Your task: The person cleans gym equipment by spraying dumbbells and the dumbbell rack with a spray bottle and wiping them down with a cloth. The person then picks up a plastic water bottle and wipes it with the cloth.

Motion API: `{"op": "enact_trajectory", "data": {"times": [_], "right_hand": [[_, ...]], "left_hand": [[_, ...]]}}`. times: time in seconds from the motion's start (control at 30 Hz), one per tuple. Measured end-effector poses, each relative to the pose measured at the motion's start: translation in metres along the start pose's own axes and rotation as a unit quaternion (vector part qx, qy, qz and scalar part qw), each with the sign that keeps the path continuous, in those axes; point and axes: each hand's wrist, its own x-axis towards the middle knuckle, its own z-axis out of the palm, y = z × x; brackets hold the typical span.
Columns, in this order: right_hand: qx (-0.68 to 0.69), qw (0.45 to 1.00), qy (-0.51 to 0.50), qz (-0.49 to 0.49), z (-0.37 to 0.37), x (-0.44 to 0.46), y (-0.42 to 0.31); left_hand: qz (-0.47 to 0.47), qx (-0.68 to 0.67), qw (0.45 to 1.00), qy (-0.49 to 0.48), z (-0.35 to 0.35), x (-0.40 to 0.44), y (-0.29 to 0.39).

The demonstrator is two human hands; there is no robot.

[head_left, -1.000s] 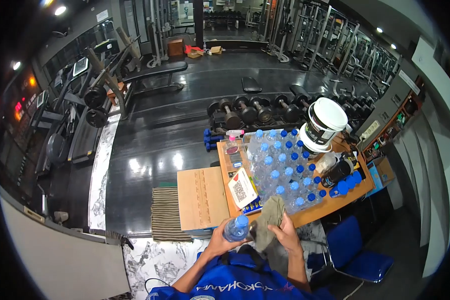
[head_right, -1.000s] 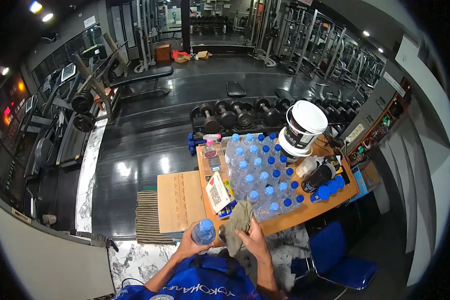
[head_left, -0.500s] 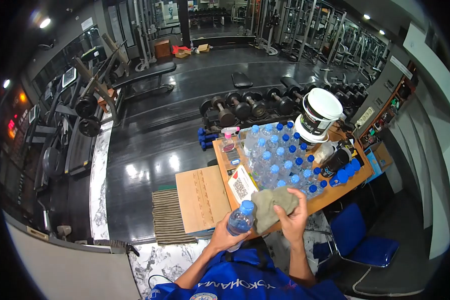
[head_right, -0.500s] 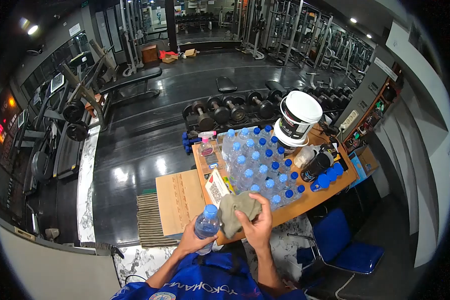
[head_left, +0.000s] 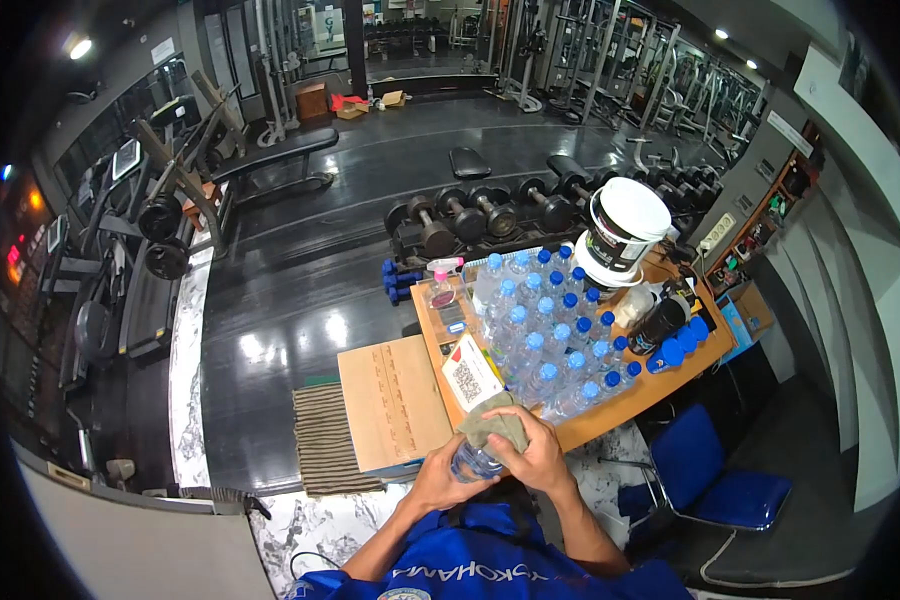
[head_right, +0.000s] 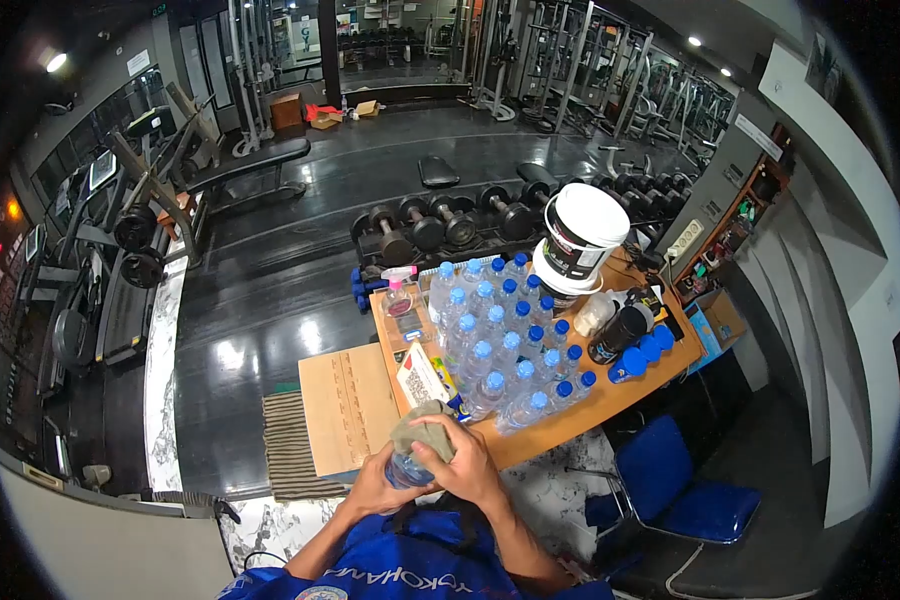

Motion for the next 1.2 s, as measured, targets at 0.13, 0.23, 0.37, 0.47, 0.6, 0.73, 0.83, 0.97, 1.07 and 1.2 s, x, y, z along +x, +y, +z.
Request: {"op": "enact_trajectory", "data": {"times": [0.13,0.23,0.37,0.47,0.6,0.73,0.83,0.97,1.07,1.2], "right_hand": [[0.098,0.995,-0.002,0.000,-0.011,-0.004,0.034],[0.043,0.998,0.044,0.028,-0.023,-0.007,0.038],[0.063,0.976,0.196,-0.071,-0.024,-0.002,0.018],[0.059,0.980,0.162,-0.094,-0.023,-0.007,-0.003],[-0.087,0.988,0.068,-0.106,0.001,0.004,-0.024],[0.029,0.999,0.039,-0.016,0.001,0.010,-0.003],[0.020,0.998,0.055,0.027,-0.001,0.011,0.015],[0.068,0.989,0.127,-0.015,0.010,0.012,0.012],[0.074,0.994,0.071,-0.034,0.018,0.015,0.008],[-0.055,0.998,-0.002,0.016,0.008,0.032,-0.019]], "left_hand": [[0.006,-0.005,1.000,-0.021,0.004,0.000,0.000],[0.005,-0.016,0.999,-0.032,0.004,-0.002,0.006],[0.007,-0.032,0.999,-0.014,0.004,0.003,0.004],[0.013,-0.044,0.999,-0.006,0.004,0.008,0.001],[0.006,-0.077,0.996,-0.043,-0.004,0.016,0.011],[0.032,-0.080,0.996,-0.003,-0.007,0.012,0.005],[0.019,-0.073,0.997,-0.003,-0.010,0.005,-0.002],[0.015,-0.067,0.998,0.012,-0.012,0.002,-0.005],[-0.022,-0.070,0.997,-0.005,-0.016,0.004,-0.005],[-0.012,-0.043,0.998,0.039,-0.013,0.002,-0.022]]}}
